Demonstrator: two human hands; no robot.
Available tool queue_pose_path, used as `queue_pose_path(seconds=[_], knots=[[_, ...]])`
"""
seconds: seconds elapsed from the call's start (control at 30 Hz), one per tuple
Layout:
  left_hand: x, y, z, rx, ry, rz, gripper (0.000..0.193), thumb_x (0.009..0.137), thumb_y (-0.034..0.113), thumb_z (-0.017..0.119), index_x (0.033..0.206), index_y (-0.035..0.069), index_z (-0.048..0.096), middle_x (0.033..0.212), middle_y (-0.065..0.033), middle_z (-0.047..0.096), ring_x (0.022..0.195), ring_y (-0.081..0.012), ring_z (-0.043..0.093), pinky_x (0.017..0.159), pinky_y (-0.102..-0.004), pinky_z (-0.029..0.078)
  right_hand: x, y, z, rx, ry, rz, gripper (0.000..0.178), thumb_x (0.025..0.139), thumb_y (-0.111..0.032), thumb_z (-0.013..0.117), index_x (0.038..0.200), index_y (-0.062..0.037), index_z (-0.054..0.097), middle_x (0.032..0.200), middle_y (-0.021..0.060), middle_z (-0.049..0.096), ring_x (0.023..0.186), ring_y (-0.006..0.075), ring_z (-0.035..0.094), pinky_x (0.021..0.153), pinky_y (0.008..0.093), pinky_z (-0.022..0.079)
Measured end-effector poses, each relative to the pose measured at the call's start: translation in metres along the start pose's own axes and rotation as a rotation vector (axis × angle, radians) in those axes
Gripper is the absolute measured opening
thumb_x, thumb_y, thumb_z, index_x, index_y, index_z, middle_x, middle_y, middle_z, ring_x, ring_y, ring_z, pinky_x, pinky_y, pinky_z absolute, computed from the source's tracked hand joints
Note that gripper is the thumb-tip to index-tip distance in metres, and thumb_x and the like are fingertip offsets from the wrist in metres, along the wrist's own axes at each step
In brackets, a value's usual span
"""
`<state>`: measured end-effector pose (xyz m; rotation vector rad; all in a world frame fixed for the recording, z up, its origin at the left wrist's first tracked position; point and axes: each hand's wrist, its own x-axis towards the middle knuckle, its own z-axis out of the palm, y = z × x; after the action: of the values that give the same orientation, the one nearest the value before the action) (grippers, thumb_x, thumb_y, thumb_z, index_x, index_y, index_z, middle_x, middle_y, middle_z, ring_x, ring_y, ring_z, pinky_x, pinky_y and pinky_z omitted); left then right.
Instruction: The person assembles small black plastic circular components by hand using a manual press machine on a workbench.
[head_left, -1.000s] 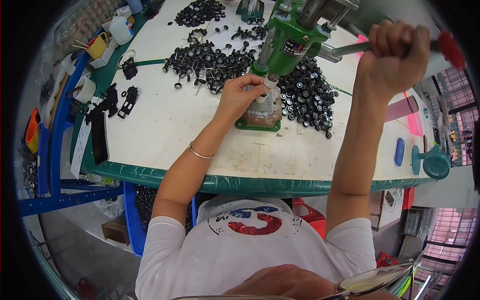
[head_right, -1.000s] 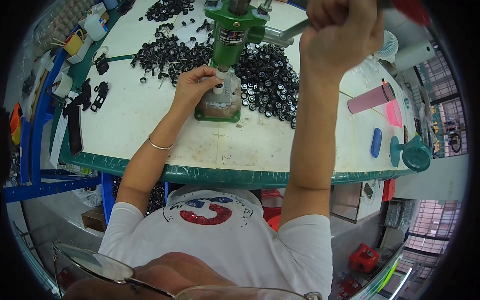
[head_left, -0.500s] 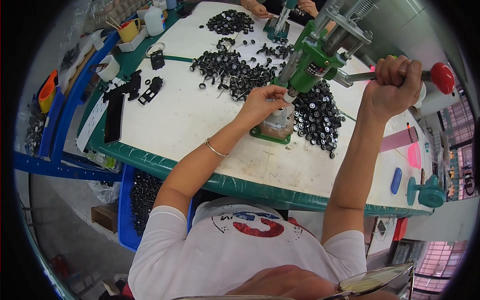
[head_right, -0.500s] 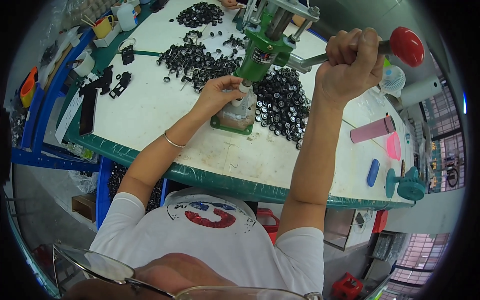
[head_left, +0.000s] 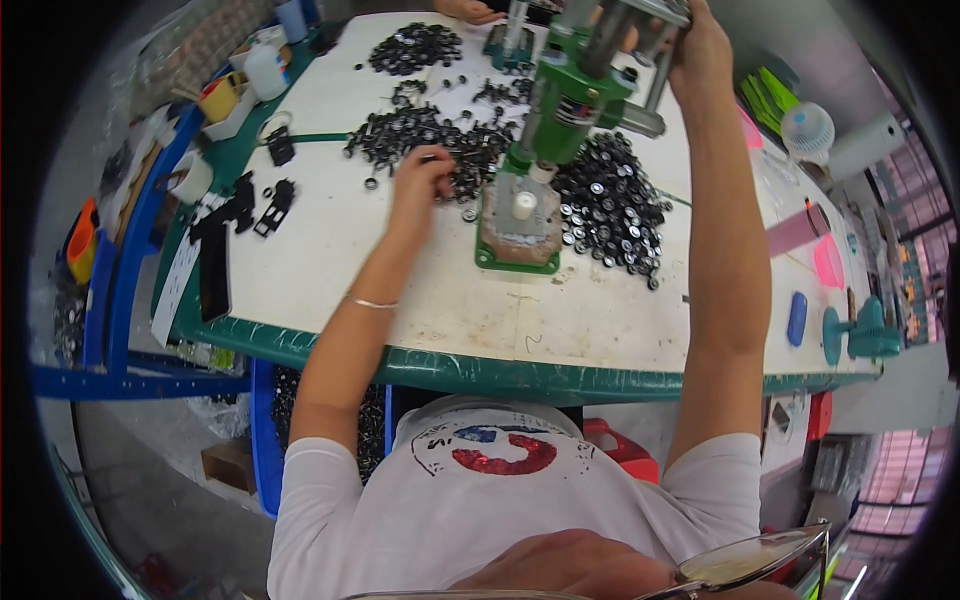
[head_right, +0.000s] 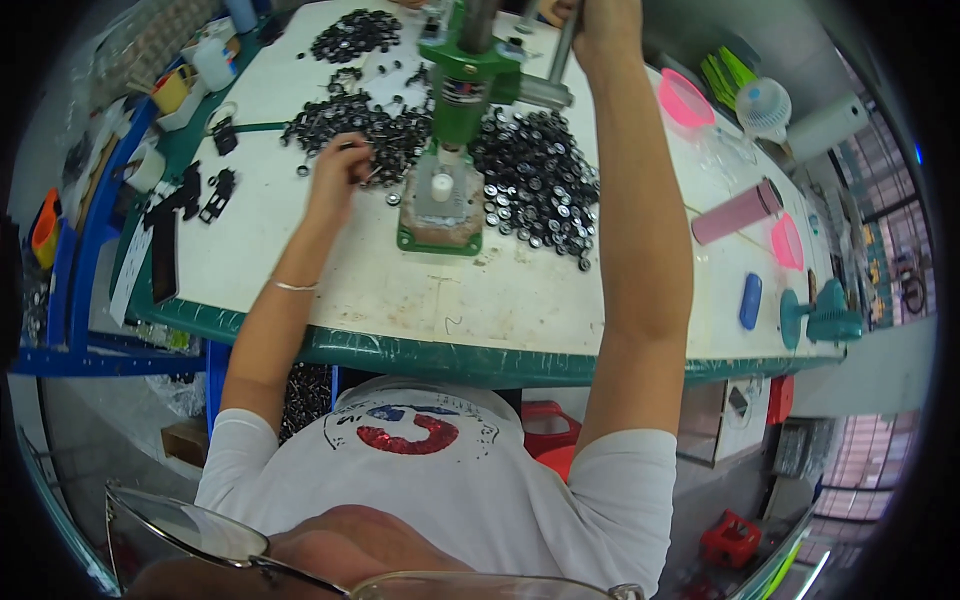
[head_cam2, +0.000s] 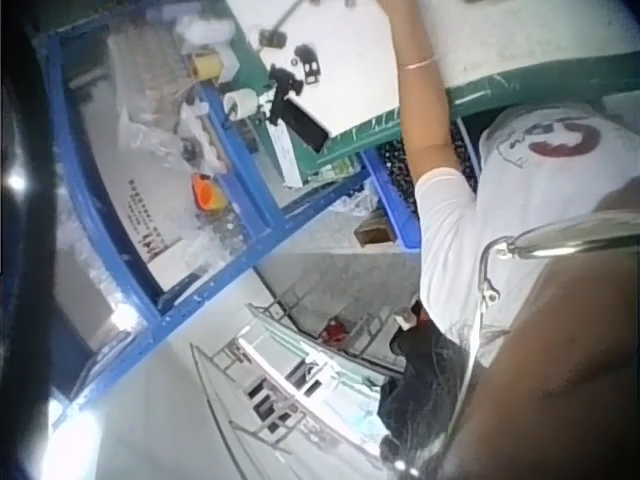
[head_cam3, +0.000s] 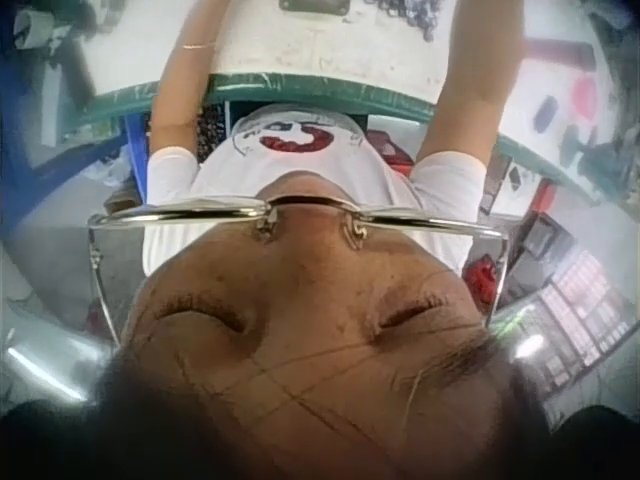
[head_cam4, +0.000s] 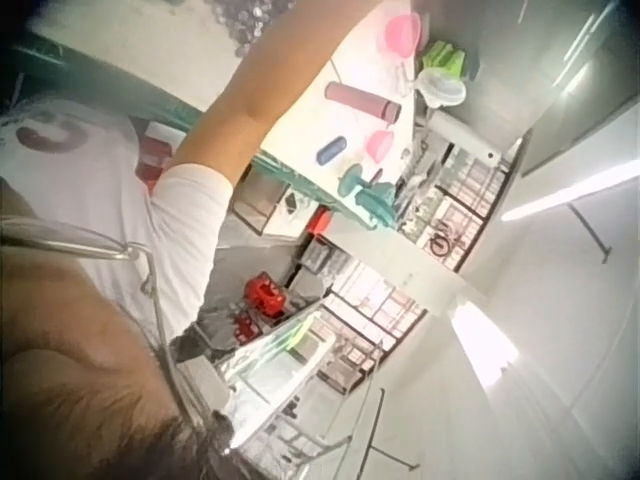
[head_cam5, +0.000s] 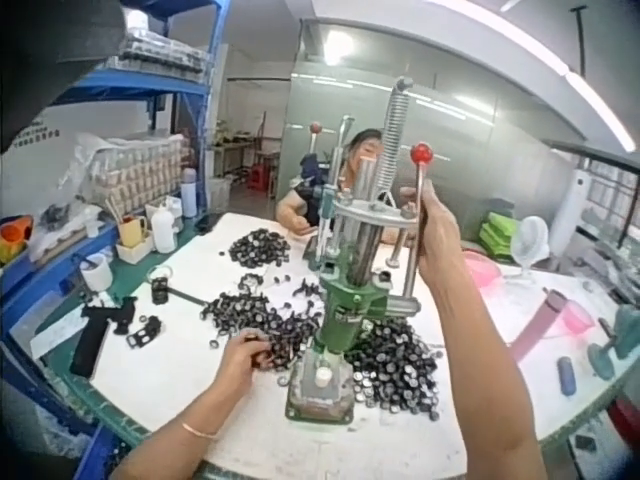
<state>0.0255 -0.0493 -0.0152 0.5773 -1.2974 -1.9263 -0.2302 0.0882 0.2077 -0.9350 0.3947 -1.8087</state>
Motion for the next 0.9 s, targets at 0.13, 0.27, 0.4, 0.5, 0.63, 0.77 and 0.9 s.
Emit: queue_pose_path(seconds=[0.13,0.27,0.4,0.5,0.63,0.77,0.9], knots=[[0.001,0.010,-0.065,0.796,0.164,0.192,0.024,0.071,0.014,0.074,0.092,0.003,0.067,0.075,-0.0052,0.064,0.061,-0.0134,0.057,0.058,-0.0259,0.045,-0.033,0.038,-0.023,-0.860,0.603,-0.289,0.037,0.093,-0.038,0.050,0.103,-0.0046,0.061,0.084,0.0032,0.062,0.077,0.0131,0.055,0.067,0.0264,0.044],[0.002,0.011,-0.070,1.105,0.117,0.186,0.020,0.069,0.014,0.075,0.084,0.003,0.069,0.074,-0.0107,0.065,0.062,-0.0187,0.060,0.061,-0.0289,0.048,-0.104,0.051,-0.102,-1.486,0.612,0.133,0.028,0.084,-0.025,0.063,0.100,-0.0019,0.066,0.087,0.0097,0.067,0.071,0.0117,0.060,0.063,0.0264,0.048],[0.003,0.008,-0.082,1.195,0.137,0.215,0.018,0.069,0.015,0.074,0.081,0.003,0.069,0.073,-0.0133,0.066,0.064,-0.0248,0.063,0.062,-0.0322,0.049,-0.142,0.112,-0.075,-2.186,0.258,0.160,0.020,0.078,-0.019,0.067,0.092,-0.0058,0.064,0.090,0.0092,0.063,0.086,0.0279,0.060,0.075,0.0381,0.046],[0.006,0.006,-0.079,1.275,0.127,0.257,0.016,0.070,0.018,0.071,0.080,0.005,0.070,0.075,-0.0145,0.067,0.071,-0.0300,0.065,0.066,-0.0364,0.051,-0.152,0.126,-0.080,-2.452,0.138,0.042,0.017,0.076,-0.017,0.068,0.089,-0.0087,0.063,0.087,0.0074,0.060,0.087,0.0262,0.058,0.076,0.0385,0.043],[-0.002,0.008,-0.068,1.298,0.117,0.239,0.018,0.068,0.020,0.072,0.078,0.005,0.069,0.075,-0.0161,0.066,0.072,-0.0320,0.064,0.066,-0.0385,0.051,-0.156,0.125,-0.076,-2.485,0.131,-0.022,0.012,0.077,-0.015,0.066,0.088,-0.0099,0.064,0.086,0.0061,0.062,0.086,0.0246,0.057,0.077,0.0370,0.040],[-0.005,0.013,-0.062,1.304,0.081,0.160,0.016,0.069,0.018,0.069,0.077,0.005,0.069,0.076,-0.0172,0.066,0.073,-0.0331,0.064,0.067,-0.0392,0.051,-0.149,0.125,-0.061,-2.378,0.205,-0.068,0.012,0.079,-0.014,0.065,0.088,-0.0068,0.066,0.086,0.0081,0.064,0.082,0.0249,0.059,0.074,0.0360,0.043],[-0.001,0.006,-0.068,1.321,0.119,0.191,0.015,0.070,0.018,0.068,0.077,0.005,0.069,0.077,-0.0167,0.066,0.074,-0.0326,0.064,0.068,-0.0387,0.052,-0.134,0.149,-0.039,-1.645,0.236,-0.068,0.017,0.082,-0.014,0.065,0.094,-0.0015,0.065,0.084,0.0126,0.064,0.070,0.0256,0.061,0.065,0.0324,0.048]])
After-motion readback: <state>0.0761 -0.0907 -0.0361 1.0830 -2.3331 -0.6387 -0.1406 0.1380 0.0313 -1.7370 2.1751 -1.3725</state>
